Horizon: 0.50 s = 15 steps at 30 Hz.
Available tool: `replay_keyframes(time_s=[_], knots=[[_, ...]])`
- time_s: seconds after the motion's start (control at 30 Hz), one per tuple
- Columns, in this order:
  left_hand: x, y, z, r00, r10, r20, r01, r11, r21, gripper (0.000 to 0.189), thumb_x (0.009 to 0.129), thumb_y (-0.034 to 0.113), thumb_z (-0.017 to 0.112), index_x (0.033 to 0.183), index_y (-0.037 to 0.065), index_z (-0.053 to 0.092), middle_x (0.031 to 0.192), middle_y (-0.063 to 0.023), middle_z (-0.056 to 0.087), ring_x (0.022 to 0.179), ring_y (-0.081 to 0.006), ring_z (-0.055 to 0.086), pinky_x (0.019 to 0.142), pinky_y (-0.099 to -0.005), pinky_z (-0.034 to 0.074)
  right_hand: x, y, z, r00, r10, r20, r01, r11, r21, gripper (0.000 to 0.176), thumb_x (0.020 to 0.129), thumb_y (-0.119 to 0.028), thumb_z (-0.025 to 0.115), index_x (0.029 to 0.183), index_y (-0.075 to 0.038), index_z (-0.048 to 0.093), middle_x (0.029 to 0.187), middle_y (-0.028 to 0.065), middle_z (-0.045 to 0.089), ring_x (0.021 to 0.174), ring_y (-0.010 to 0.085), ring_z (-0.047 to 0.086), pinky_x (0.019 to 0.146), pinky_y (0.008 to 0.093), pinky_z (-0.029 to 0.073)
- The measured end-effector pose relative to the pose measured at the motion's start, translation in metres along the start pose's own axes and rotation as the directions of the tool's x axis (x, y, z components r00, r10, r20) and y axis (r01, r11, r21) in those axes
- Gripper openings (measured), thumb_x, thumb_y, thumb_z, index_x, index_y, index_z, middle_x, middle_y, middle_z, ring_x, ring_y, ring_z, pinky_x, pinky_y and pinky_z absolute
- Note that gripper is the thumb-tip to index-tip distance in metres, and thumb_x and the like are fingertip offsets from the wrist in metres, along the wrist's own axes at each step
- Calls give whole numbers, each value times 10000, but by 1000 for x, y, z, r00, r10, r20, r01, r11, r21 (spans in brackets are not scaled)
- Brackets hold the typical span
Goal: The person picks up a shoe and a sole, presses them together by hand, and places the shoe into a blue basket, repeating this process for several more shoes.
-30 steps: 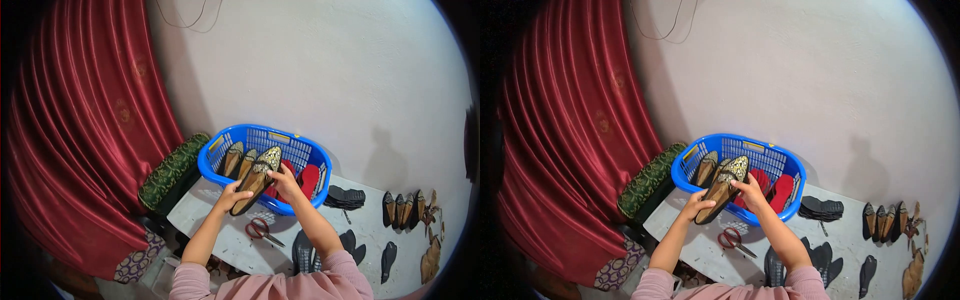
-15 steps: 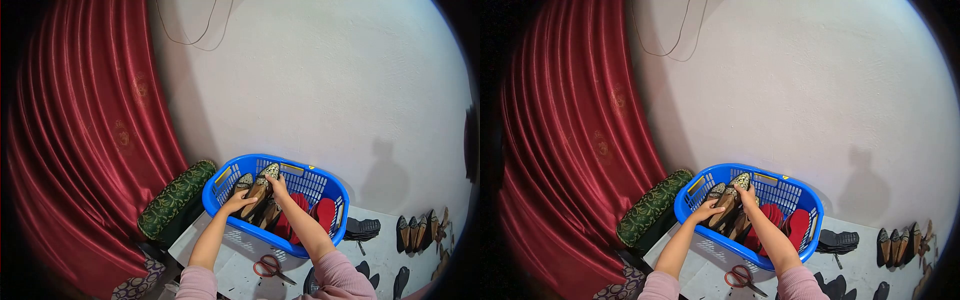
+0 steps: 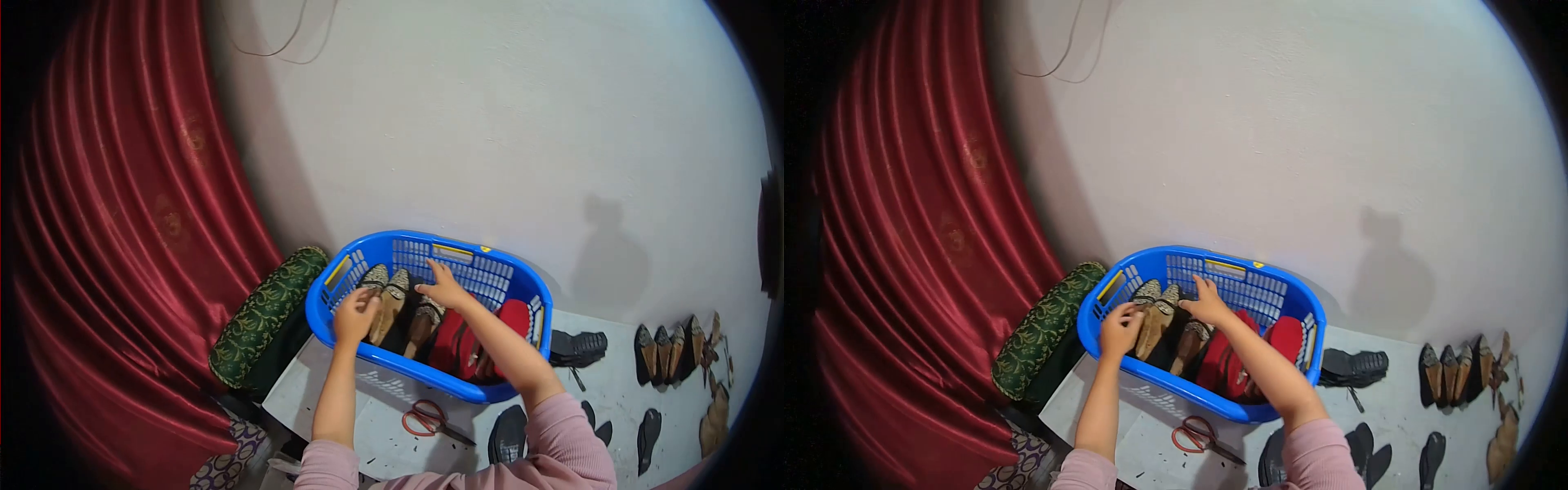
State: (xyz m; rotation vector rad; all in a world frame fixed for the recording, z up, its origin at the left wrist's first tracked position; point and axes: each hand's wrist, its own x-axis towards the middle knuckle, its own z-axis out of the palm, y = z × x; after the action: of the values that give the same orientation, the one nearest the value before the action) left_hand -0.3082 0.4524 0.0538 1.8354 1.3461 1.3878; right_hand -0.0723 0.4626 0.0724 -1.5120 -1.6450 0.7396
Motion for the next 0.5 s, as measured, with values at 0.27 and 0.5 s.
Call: replay_keyframes(time_s=[0.27, 0.5], knots=[[-111, 31, -18, 983, 129, -132, -172, 902, -396, 281, 832, 110, 552, 1083, -9, 593, 1029, -90, 607, 954, -170, 574, 850, -305, 430, -189, -26, -134, 1000, 4, -15, -3, 998, 70, 562, 838, -273, 631, 1317, -53, 436, 1318, 176, 451, 1186, 304, 479, 996, 394, 384], [-193, 89, 28, 973, 226, 52, -155, 799, -581, 296, 765, 129, 572, 1014, -29, 600, 962, -116, 585, 906, -205, 565, 828, -313, 430, -379, -6, -158, 897, 263, -354, -89, 894, 439, 413, 850, -161, 640, 1226, -51, 510, 1159, 102, 545, 1027, 151, 547, 852, 290, 449]])
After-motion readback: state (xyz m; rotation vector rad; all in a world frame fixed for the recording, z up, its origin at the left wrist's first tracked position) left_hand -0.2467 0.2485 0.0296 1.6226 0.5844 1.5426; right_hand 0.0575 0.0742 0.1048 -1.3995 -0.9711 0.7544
